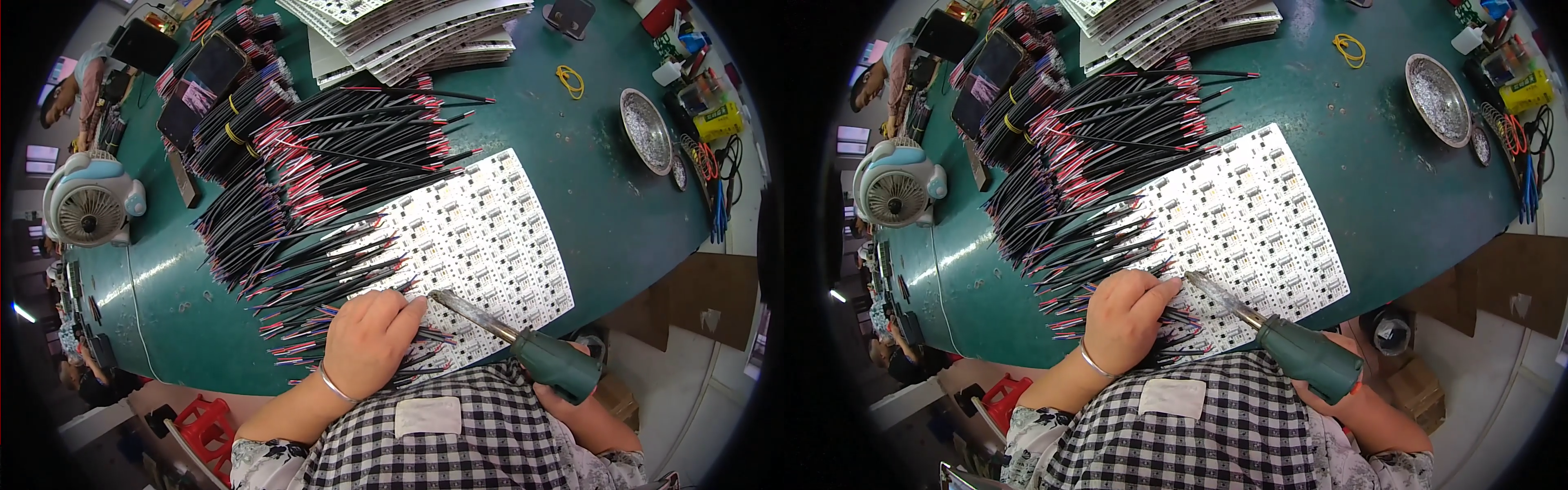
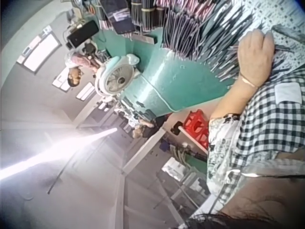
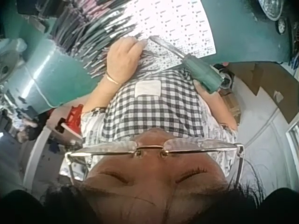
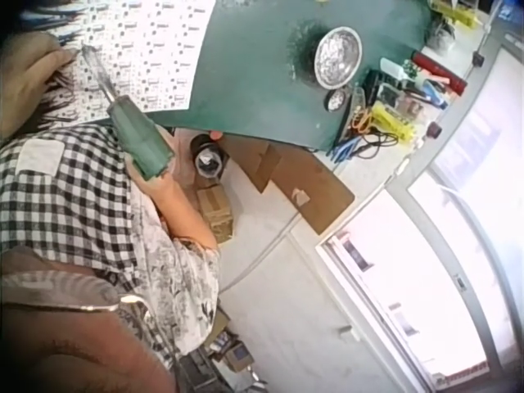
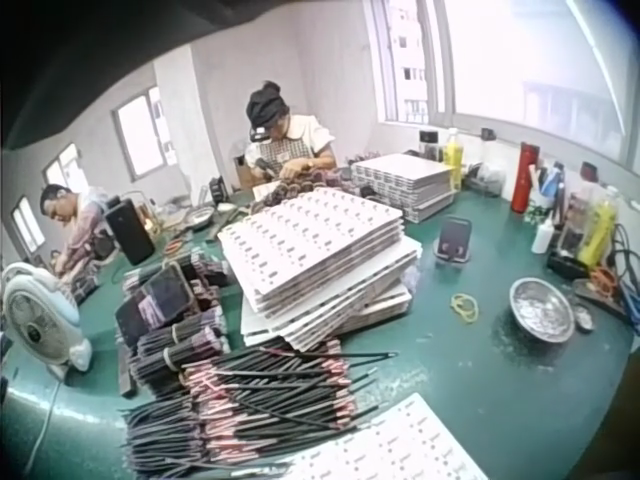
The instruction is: The person solders wires onto circular LED circuit boards using a handheld soldering iron.
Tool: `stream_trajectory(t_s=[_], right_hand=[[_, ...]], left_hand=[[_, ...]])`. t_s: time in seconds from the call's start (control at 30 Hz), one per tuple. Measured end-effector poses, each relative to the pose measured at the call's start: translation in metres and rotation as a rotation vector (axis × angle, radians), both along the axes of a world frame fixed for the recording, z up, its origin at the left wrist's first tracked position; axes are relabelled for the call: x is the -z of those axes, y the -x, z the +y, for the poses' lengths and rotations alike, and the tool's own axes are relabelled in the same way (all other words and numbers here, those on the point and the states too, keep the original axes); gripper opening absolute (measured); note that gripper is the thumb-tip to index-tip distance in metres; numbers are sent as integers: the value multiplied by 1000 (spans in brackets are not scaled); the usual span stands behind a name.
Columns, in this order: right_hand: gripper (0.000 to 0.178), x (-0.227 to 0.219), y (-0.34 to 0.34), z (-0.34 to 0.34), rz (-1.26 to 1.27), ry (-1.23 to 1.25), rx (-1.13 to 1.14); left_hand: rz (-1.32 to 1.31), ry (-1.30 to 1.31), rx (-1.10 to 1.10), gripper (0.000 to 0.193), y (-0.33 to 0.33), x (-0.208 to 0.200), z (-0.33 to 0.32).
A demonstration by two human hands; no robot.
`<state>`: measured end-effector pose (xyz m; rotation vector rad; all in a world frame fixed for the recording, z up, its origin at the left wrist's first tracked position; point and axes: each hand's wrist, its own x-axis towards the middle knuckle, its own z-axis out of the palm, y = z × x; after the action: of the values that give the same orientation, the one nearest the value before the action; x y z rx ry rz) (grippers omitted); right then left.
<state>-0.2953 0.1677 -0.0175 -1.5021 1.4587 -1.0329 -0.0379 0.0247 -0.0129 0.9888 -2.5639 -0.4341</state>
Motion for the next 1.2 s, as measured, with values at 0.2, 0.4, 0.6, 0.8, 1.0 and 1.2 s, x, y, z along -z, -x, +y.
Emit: stream_trajectory(t_s=[0.2, 0.4, 0.6, 0.8, 1.0, 1.2], right_hand=[[24, -16, -1, -13, 224, 71, -62], [27, -15, 2, 3, -16, -173, 76], [28, -14, 2, -8, 180, 94, -73], [24, -15, 0, -4, 139, 36, -54], [23, -19, 3, -4, 268, 38, -118], [20, -10, 6, -2, 323, 123, -170]], left_hand=[[-30, -17, -4, 28, 0, -2, 0], [-54, -28, -2, 23, -1, -3, 0], [6, -14, -13, 27, 0, 0, -1], [33, -26, 20, 26, -4, 4, -3], [-14, 6, 27, 25, -3, 3, 0], [-28, 23, 12, 26, 0, 0, 1]])
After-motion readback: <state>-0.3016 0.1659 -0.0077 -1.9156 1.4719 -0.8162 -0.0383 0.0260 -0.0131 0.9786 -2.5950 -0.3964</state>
